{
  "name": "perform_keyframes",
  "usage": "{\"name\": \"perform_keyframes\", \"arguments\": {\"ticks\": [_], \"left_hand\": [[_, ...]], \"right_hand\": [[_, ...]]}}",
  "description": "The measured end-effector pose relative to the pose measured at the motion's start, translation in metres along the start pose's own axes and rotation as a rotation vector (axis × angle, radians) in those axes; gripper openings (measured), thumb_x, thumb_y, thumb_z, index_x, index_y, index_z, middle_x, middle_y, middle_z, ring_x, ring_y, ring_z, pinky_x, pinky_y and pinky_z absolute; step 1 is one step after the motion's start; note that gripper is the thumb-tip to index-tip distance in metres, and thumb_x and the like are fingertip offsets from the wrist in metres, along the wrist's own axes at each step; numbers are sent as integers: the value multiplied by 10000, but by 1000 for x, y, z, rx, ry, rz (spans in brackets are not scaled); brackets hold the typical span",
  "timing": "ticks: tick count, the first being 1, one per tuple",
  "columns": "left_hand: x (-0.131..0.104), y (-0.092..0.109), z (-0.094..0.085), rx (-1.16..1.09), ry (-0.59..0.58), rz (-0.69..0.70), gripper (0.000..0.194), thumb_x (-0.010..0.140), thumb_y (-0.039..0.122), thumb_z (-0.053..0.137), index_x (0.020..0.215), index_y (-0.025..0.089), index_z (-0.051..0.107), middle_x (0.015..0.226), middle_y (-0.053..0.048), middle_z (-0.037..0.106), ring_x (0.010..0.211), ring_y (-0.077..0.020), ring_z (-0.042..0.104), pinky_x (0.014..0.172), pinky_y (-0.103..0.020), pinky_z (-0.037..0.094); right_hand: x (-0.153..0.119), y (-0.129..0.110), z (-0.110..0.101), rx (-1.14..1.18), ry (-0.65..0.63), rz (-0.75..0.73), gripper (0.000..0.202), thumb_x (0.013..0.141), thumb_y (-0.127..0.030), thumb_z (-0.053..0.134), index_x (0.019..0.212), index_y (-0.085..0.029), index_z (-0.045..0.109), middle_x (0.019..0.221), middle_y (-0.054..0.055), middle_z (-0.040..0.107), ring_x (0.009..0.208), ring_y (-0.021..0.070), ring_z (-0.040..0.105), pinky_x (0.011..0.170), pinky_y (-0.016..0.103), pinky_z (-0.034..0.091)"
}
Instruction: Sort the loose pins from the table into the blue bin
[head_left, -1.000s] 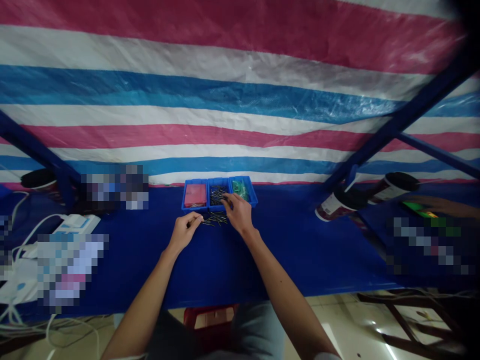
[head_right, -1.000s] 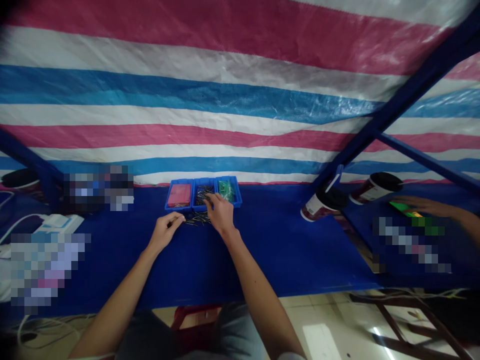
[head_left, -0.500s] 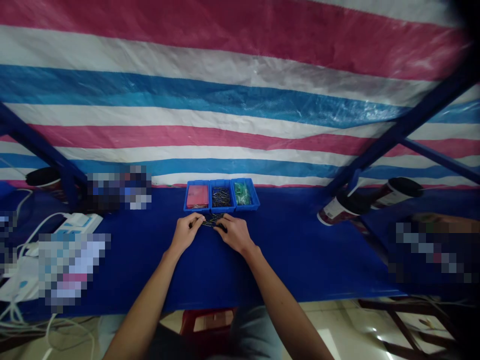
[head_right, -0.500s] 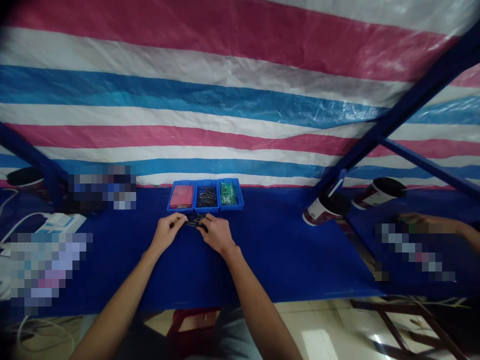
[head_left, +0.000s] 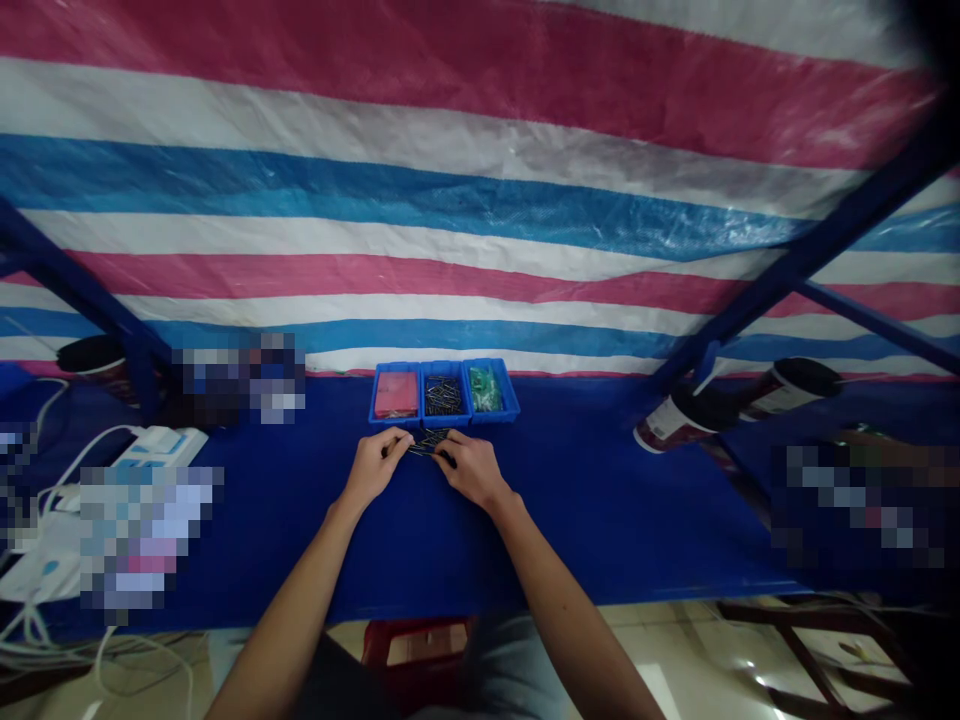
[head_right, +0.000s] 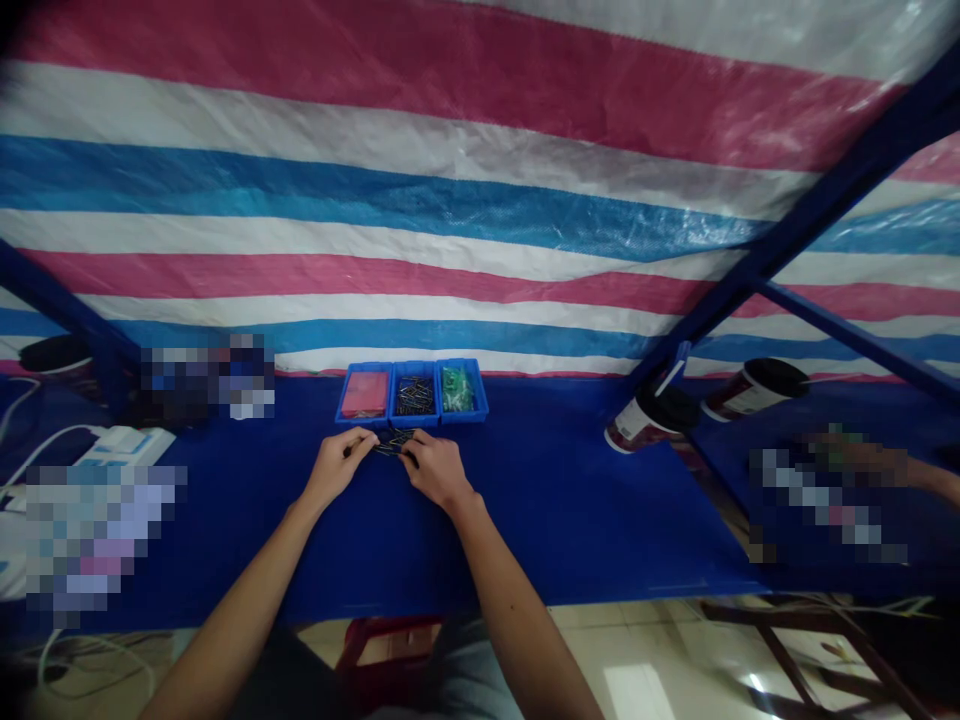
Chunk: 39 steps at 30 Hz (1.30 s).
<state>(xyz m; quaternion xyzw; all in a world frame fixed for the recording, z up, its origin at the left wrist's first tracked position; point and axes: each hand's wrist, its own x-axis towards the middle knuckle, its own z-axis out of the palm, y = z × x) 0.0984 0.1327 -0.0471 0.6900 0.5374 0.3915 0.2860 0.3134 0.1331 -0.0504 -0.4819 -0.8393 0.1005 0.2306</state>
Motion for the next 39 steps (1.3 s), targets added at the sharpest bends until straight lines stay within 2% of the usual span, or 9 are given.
{"name": "perform_keyframes", "arguments": {"ticks": [5,10,14,16,19,25,30,36,39], "left_hand": [[0,0,-1,-8,4,1,372,931,464,538,838,149,712,554,43,441,526,-106,371,554,-225,291],[-1,3,-1,-44,-4,-9,352,926,453,551,861,146,711,554,44,435,524,-103,361,549,-223,282],[-2,4,-1,-72,-31,-3,352,930,451,549,1017,153,716,531,62,379,507,-101,331,540,-218,270],[-2,4,-1,-62,-86,10,369,932,455,548,1074,159,718,534,63,389,509,-100,332,539,-216,270],[-3,4,0,-10,-146,34,381,926,467,558,1052,158,741,555,51,429,529,-99,349,551,-215,281],[-2,7,-1,24,-174,65,377,923,452,558,1006,139,752,561,48,428,544,-98,338,554,-218,274],[-2,7,-2,43,-187,86,353,926,420,555,940,135,762,585,35,486,550,-96,334,561,-221,273],[-3,8,-2,26,-143,73,364,916,440,566,925,136,766,547,58,355,535,-94,299,547,-220,257],[-3,7,-2,11,-141,72,364,909,443,581,969,135,764,555,60,337,543,-94,301,551,-216,260]], "right_hand": [[0,1,-3,130,68,16,92,934,-271,623,926,-228,703,883,3,650,699,114,592,640,231,381],[2,-1,-8,328,213,83,121,921,-296,627,873,-217,706,732,-10,559,625,120,524,605,238,380],[3,-5,-12,450,273,93,141,923,-301,617,876,-208,712,714,-9,526,602,123,478,594,244,380],[3,-8,-12,488,277,87,146,924,-304,617,877,-204,712,717,-10,519,598,121,466,590,243,378],[2,-11,-10,524,274,77,162,930,-321,614,886,-201,713,716,-9,515,598,121,459,593,243,383],[3,-16,-8,562,243,75,210,948,-358,585,887,-200,709,733,9,546,620,135,485,595,248,405],[3,-17,-7,484,211,76,212,951,-361,563,903,-200,693,726,9,556,613,133,494,598,247,414],[3,-17,-3,438,184,17,197,980,-334,528,939,-208,675,774,5,572,640,128,519,635,244,407],[3,-17,-2,453,180,18,195,988,-329,525,938,-210,671,782,4,577,654,130,530,640,244,405]]}}
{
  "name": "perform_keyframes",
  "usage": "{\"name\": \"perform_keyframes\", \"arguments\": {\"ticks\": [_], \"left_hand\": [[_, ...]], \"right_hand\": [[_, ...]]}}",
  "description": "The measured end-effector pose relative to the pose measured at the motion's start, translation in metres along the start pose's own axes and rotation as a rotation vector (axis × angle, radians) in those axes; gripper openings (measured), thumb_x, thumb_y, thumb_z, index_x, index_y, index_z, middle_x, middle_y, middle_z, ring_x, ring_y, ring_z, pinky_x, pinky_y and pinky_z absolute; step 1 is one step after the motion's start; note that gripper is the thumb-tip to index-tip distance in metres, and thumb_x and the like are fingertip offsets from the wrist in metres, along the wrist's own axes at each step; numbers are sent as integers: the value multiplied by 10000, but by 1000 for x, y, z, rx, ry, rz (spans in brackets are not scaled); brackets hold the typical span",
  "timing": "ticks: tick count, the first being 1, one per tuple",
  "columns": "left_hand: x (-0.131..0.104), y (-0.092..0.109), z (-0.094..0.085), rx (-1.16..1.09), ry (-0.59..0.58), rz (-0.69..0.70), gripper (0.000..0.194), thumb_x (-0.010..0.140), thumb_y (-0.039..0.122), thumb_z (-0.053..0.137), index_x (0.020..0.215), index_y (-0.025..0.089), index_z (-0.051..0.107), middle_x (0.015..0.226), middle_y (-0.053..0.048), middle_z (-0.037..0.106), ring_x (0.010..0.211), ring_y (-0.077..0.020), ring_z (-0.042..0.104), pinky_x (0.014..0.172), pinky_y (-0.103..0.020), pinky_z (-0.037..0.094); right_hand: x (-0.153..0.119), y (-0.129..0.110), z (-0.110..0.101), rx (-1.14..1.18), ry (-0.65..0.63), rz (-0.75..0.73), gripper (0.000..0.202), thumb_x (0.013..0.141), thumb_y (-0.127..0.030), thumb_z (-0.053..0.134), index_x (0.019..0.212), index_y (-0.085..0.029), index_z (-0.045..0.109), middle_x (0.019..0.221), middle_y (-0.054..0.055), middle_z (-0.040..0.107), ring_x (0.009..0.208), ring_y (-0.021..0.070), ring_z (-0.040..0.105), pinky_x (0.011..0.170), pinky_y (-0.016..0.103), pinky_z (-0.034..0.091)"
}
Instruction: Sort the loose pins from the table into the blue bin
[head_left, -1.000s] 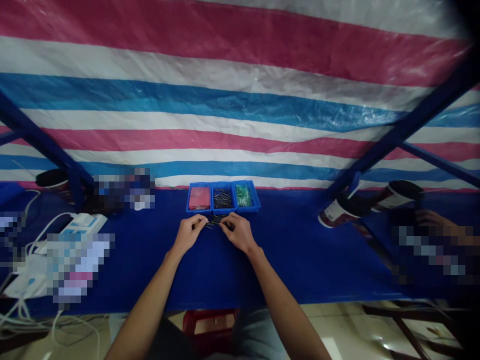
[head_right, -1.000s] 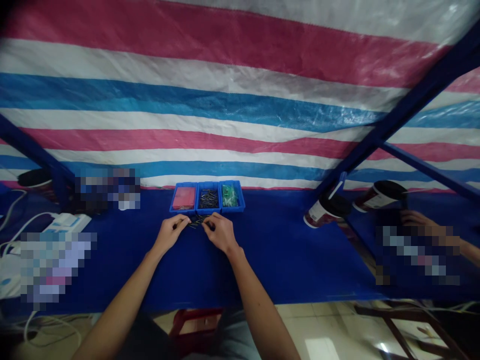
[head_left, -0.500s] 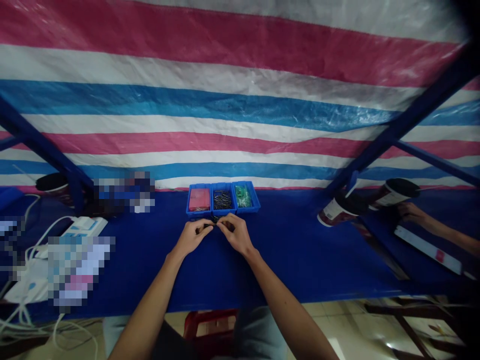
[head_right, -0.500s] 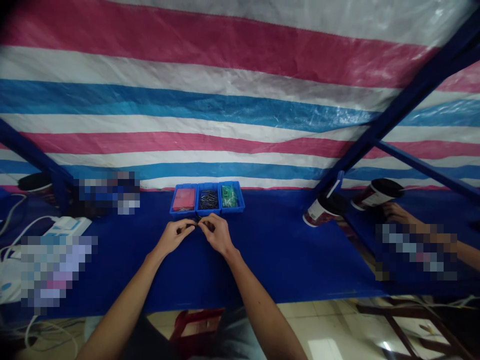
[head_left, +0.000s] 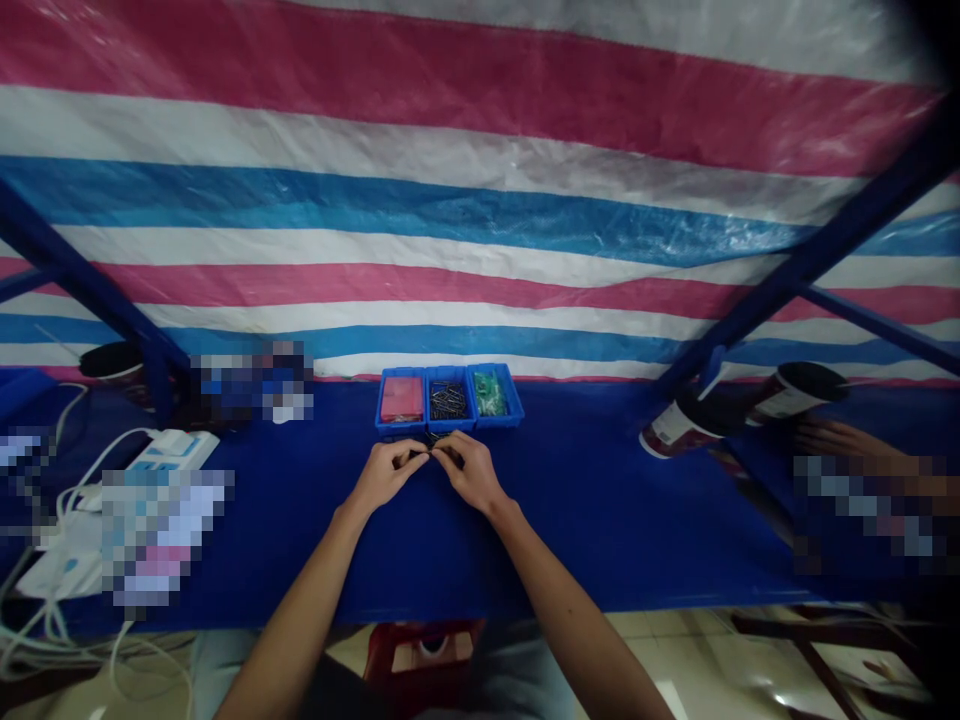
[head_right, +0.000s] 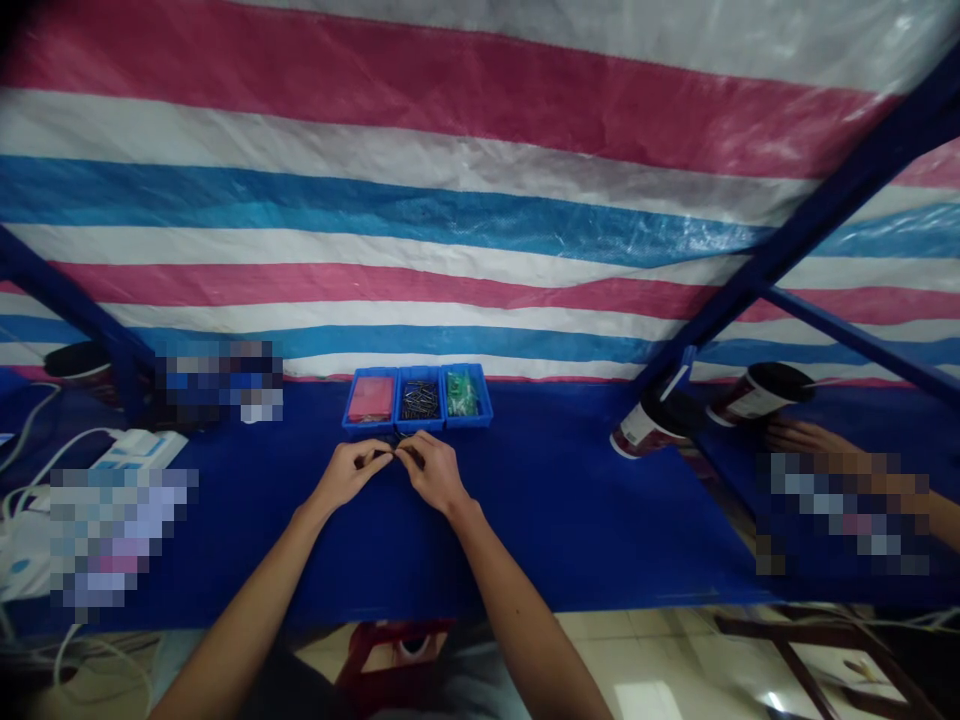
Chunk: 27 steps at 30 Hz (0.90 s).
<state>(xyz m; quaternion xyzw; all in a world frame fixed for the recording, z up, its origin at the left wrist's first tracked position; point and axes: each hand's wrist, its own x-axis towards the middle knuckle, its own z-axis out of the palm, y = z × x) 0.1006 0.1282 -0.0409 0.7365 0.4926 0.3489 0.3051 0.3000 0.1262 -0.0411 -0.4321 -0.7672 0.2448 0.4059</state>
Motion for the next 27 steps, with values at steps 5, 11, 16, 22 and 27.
{"name": "perform_keyframes", "arguments": {"ticks": [5,11,16,22,27], "left_hand": [[0,-2,1,9,-51,19,394,930,459,552,940,127,762,567,49,410,541,-87,298,545,-216,248],[-1,-1,0,-1,-64,20,391,939,457,534,940,132,753,591,34,485,544,-94,328,551,-219,260],[-1,-1,-1,-15,-51,-2,397,932,468,542,974,136,757,574,33,472,539,-103,332,549,-224,262],[0,-1,-1,-13,-44,1,378,927,456,554,957,143,763,559,43,423,544,-100,322,555,-224,256],[-1,-2,0,-4,-35,1,388,926,466,551,958,139,760,566,45,413,545,-98,318,557,-225,259]], "right_hand": [[-1,2,0,-24,-46,15,209,985,-353,542,924,-207,678,786,7,593,654,130,541,637,237,413],[-1,3,2,3,-44,-17,192,988,-312,539,958,-208,697,877,33,636,711,136,585,683,247,456],[-1,4,4,29,-23,-48,192,976,-303,559,990,-210,726,956,56,657,790,154,630,736,268,496],[-2,7,4,-3,-10,-43,187,969,-316,584,1053,-223,722,957,44,663,767,139,629,727,250,489],[-2,8,3,-30,-24,-49,179,976,-291,567,1051,-236,721,980,41,667,813,140,645,749,246,490]]}}
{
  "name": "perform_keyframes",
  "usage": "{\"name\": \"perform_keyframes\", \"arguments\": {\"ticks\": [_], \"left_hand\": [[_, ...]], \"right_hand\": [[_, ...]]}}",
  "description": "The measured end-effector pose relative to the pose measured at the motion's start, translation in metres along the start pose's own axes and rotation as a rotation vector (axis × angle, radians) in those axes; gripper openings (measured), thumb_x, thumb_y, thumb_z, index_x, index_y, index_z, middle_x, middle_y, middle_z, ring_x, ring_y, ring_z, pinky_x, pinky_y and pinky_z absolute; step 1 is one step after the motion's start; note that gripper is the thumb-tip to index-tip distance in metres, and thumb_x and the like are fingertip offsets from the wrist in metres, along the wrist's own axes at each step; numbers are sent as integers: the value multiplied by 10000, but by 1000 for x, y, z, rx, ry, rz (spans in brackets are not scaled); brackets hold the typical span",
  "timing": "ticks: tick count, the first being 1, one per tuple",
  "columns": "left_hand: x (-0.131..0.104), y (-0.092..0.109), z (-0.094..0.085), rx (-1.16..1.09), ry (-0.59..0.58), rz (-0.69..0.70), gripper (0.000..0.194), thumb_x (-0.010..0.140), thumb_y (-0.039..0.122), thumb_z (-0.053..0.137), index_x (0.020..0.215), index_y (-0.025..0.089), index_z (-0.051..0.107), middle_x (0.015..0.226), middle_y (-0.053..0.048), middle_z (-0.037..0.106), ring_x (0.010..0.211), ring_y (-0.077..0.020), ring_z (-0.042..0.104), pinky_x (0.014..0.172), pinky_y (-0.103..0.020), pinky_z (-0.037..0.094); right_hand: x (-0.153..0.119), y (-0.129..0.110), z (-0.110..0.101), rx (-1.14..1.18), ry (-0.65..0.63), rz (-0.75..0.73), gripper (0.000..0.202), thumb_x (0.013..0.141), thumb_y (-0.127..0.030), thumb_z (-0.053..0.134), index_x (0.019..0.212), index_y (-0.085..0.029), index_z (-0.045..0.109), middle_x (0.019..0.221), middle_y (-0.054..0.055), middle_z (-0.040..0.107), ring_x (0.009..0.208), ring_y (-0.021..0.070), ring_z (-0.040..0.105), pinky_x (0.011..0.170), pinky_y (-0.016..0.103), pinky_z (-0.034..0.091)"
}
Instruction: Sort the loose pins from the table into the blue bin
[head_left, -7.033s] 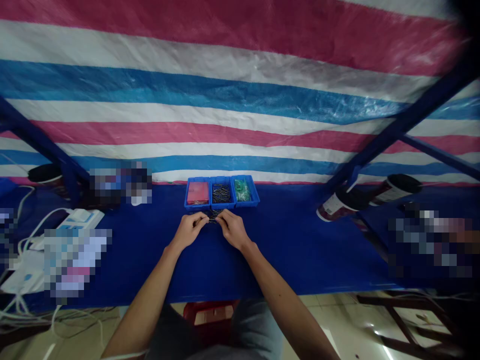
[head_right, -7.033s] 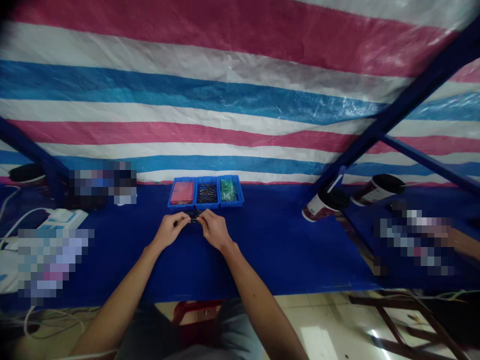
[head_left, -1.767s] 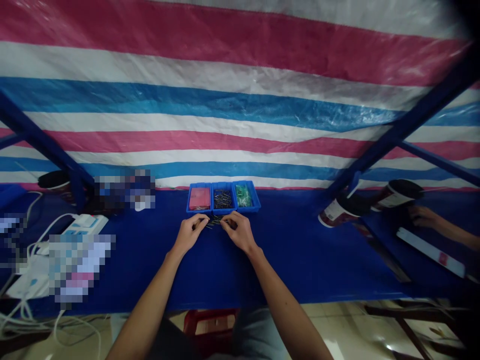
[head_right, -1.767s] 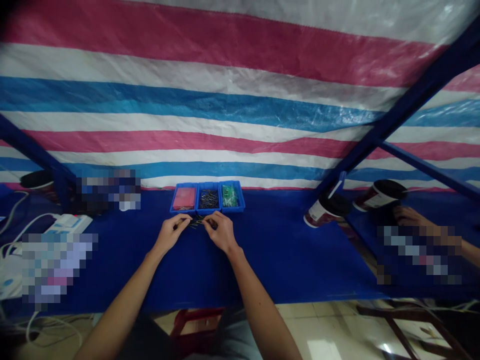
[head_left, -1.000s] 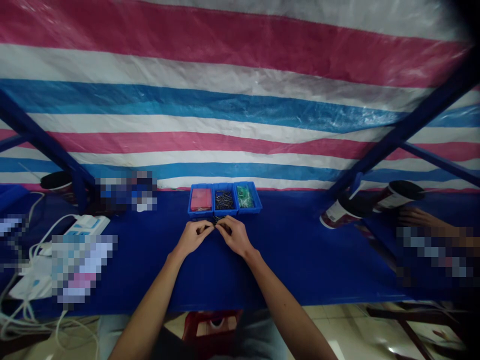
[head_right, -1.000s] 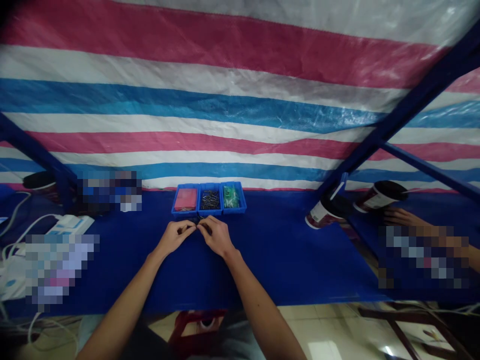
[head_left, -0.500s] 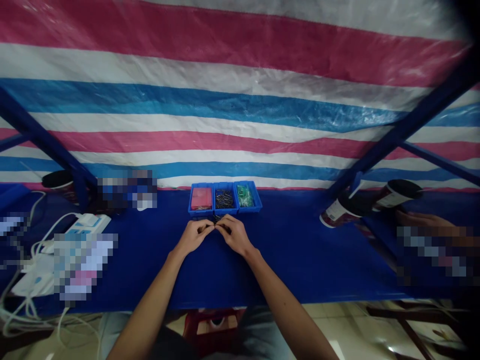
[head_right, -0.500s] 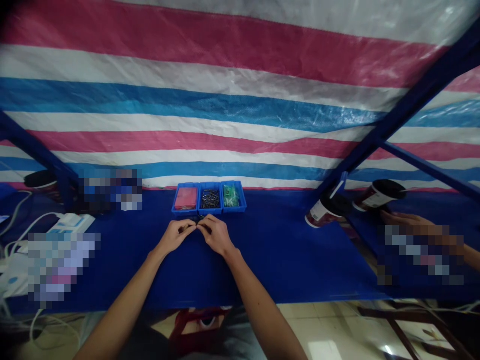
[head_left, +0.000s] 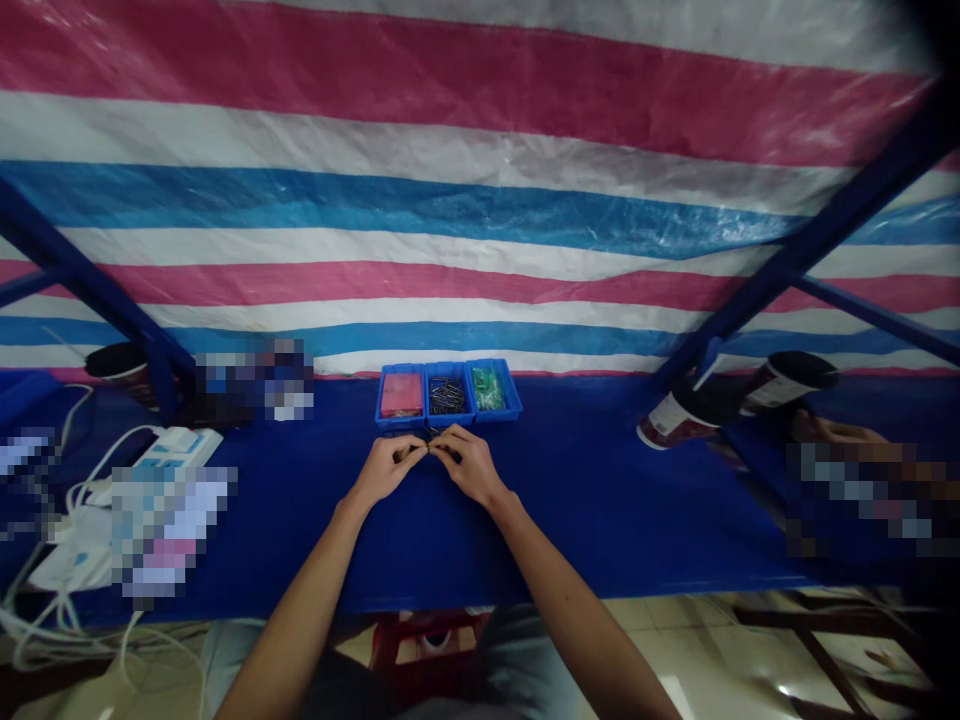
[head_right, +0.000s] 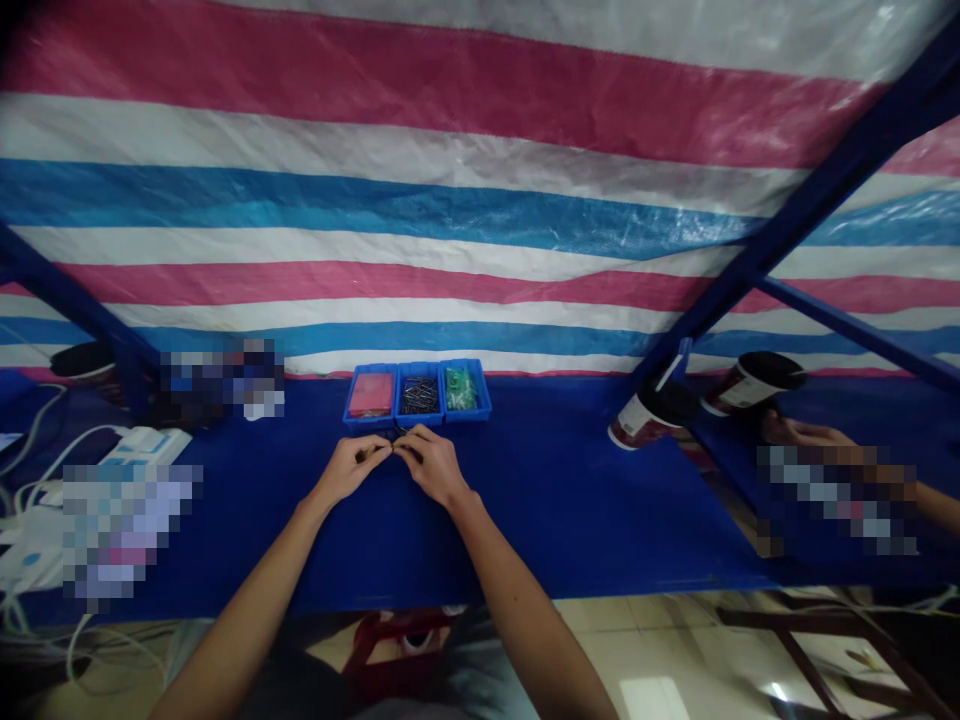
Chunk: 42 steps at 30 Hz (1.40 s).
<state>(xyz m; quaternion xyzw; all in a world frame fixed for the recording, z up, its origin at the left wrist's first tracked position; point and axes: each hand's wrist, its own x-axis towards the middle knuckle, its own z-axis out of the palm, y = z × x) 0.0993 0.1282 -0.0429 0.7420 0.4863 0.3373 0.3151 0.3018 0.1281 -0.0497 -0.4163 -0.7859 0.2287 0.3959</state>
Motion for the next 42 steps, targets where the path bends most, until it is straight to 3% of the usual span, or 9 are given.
{"name": "perform_keyframes", "arguments": {"ticks": [16,24,30,37,42], "left_hand": [[0,1,0,-10,44,-2,363,907,444,576,924,139,774,539,55,348,531,-96,302,548,-227,258],[-1,4,-1,7,29,9,364,914,440,568,880,130,755,543,57,352,536,-96,301,556,-229,261],[0,3,0,-5,28,-9,364,923,441,554,904,133,747,549,57,365,538,-94,314,554,-221,258],[1,4,-1,16,12,-5,357,932,436,546,912,139,743,550,56,393,539,-95,330,560,-222,266],[0,3,-1,28,16,-6,363,938,441,535,925,139,738,545,58,385,537,-97,331,561,-222,270]], "right_hand": [[1,-5,-2,-18,-36,14,200,1015,-307,498,1026,-230,682,1001,45,661,882,157,643,797,250,474],[1,-7,-4,-107,-66,27,263,1039,-324,449,925,-208,656,907,26,638,784,135,615,730,232,433],[0,-5,-3,-26,-24,-10,140,989,-293,547,1070,-219,633,918,23,628,752,140,596,699,240,442],[1,-2,-1,35,3,-29,129,988,-222,524,1004,-231,652,977,36,642,844,159,629,776,260,470],[1,-1,-2,22,5,-19,144,999,-257,521,990,-229,662,968,41,647,849,165,635,784,267,473]]}}
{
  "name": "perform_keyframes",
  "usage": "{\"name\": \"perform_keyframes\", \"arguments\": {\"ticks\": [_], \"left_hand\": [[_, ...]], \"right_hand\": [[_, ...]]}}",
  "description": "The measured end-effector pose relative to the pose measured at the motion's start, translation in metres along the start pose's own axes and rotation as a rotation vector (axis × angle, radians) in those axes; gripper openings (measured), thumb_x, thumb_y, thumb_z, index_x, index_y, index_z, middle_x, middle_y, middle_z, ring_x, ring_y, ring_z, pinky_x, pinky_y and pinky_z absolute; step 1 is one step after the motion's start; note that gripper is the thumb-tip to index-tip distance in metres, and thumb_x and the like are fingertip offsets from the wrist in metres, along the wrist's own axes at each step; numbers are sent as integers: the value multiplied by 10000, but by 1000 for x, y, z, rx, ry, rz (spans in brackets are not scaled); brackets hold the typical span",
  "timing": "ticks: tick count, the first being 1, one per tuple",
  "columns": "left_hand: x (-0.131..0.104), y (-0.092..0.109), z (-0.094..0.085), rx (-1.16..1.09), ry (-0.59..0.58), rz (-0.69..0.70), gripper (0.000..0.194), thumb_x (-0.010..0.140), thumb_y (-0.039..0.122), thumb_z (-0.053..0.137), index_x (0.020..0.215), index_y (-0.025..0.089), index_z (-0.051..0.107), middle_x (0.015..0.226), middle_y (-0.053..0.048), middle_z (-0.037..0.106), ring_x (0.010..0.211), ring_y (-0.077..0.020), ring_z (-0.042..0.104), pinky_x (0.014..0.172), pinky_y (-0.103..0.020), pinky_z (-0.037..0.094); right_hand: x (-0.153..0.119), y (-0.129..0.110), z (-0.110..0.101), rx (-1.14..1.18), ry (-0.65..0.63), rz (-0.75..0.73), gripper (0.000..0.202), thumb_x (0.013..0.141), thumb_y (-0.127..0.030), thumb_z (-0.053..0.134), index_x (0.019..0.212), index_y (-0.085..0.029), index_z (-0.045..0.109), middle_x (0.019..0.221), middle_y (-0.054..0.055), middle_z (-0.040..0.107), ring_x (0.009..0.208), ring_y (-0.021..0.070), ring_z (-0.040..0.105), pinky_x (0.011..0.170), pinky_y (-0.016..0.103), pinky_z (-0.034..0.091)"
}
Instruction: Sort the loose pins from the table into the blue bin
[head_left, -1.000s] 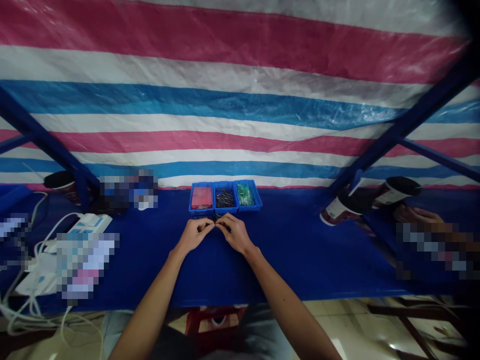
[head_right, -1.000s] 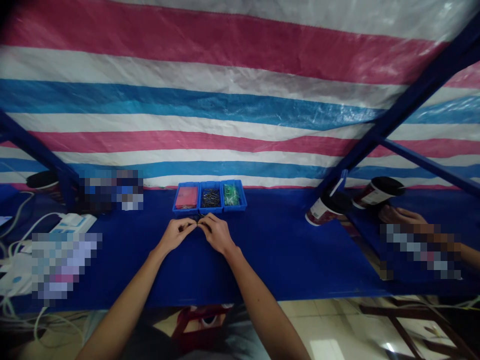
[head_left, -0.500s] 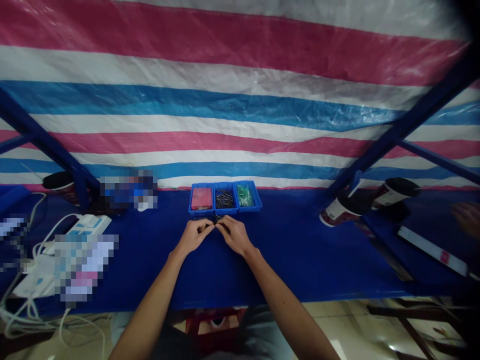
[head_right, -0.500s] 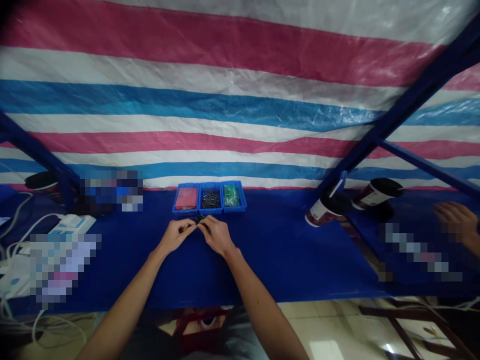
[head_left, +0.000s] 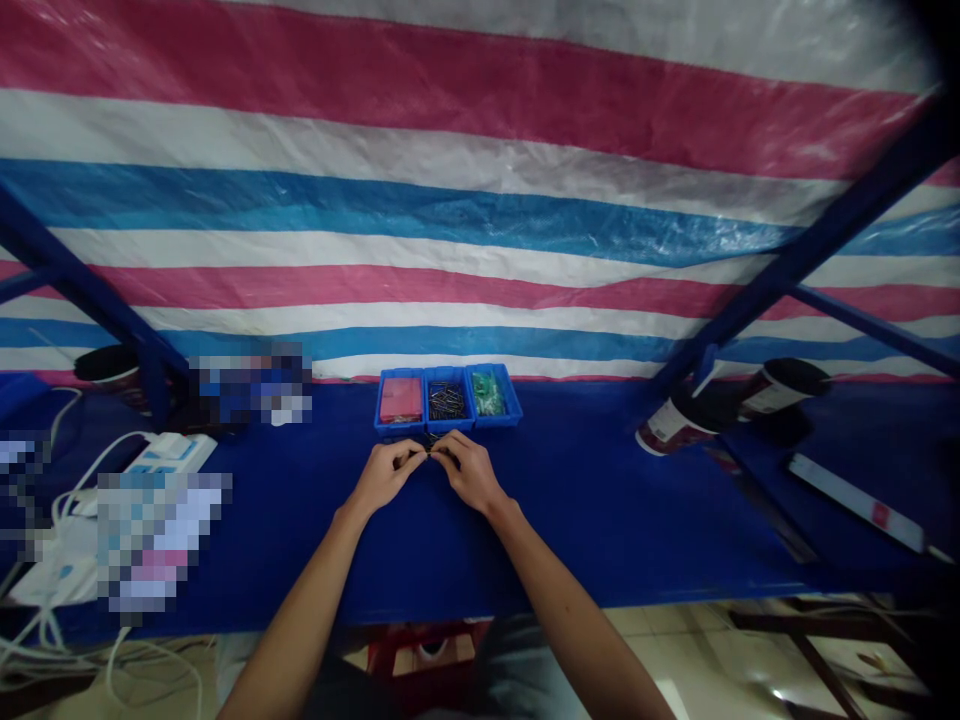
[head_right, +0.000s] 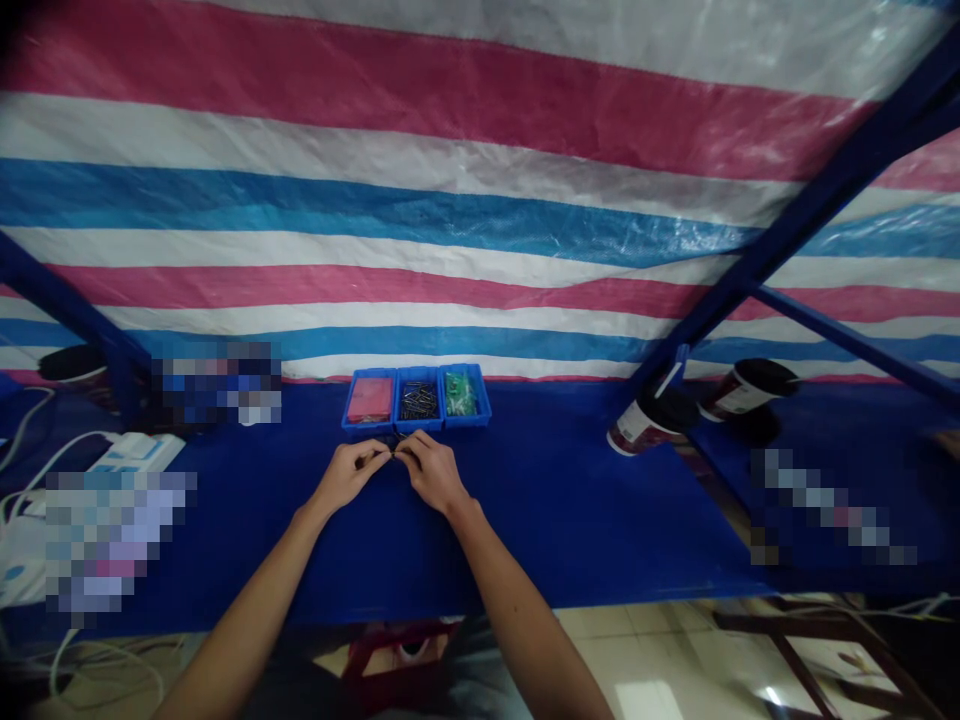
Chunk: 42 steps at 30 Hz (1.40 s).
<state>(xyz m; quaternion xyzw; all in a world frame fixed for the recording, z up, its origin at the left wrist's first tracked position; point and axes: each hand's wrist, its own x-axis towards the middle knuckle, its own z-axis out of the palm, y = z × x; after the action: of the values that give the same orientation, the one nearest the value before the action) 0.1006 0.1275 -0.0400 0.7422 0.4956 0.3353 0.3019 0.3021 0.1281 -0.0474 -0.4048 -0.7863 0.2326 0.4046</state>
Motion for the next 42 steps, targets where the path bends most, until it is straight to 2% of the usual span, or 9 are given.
{"name": "perform_keyframes", "arguments": {"ticks": [8,12,18,29,36,42], "left_hand": [[0,-2,1,-13,11,5,345,935,429,545,904,137,725,542,63,388,528,-93,343,563,-220,286],[0,-3,1,-32,29,-2,331,930,421,553,914,136,719,533,67,385,518,-91,336,551,-219,278],[0,-1,0,-22,17,-1,325,938,417,541,906,145,715,542,64,389,528,-94,340,554,-218,279],[0,-1,1,-14,27,-8,346,929,440,549,912,144,727,535,64,373,521,-95,331,554,-219,279],[0,-1,0,-26,20,-10,367,930,451,538,913,132,720,536,58,382,528,-96,335,555,-220,281],[0,0,0,-43,21,-11,357,932,443,539,896,132,710,529,65,359,516,-93,319,547,-221,273]], "right_hand": [[0,0,0,-39,-13,23,179,1014,-293,499,947,-222,649,916,32,634,777,151,617,732,252,450],[0,-2,-1,-33,-21,20,115,972,-294,574,1046,-224,628,867,13,609,679,136,563,661,246,432],[0,-1,1,-21,4,-10,151,992,-256,511,1017,-223,656,907,38,623,746,150,593,682,254,447],[0,3,2,-12,16,-11,167,1009,-284,500,1006,-224,656,941,43,646,805,162,623,745,266,469],[0,2,-1,-29,-17,3,209,1020,-290,475,938,-212,651,897,39,636,773,155,603,721,262,448],[-1,-1,-1,-11,-23,21,127,960,-293,565,1036,-216,632,846,16,623,645,136,541,642,256,429]]}}
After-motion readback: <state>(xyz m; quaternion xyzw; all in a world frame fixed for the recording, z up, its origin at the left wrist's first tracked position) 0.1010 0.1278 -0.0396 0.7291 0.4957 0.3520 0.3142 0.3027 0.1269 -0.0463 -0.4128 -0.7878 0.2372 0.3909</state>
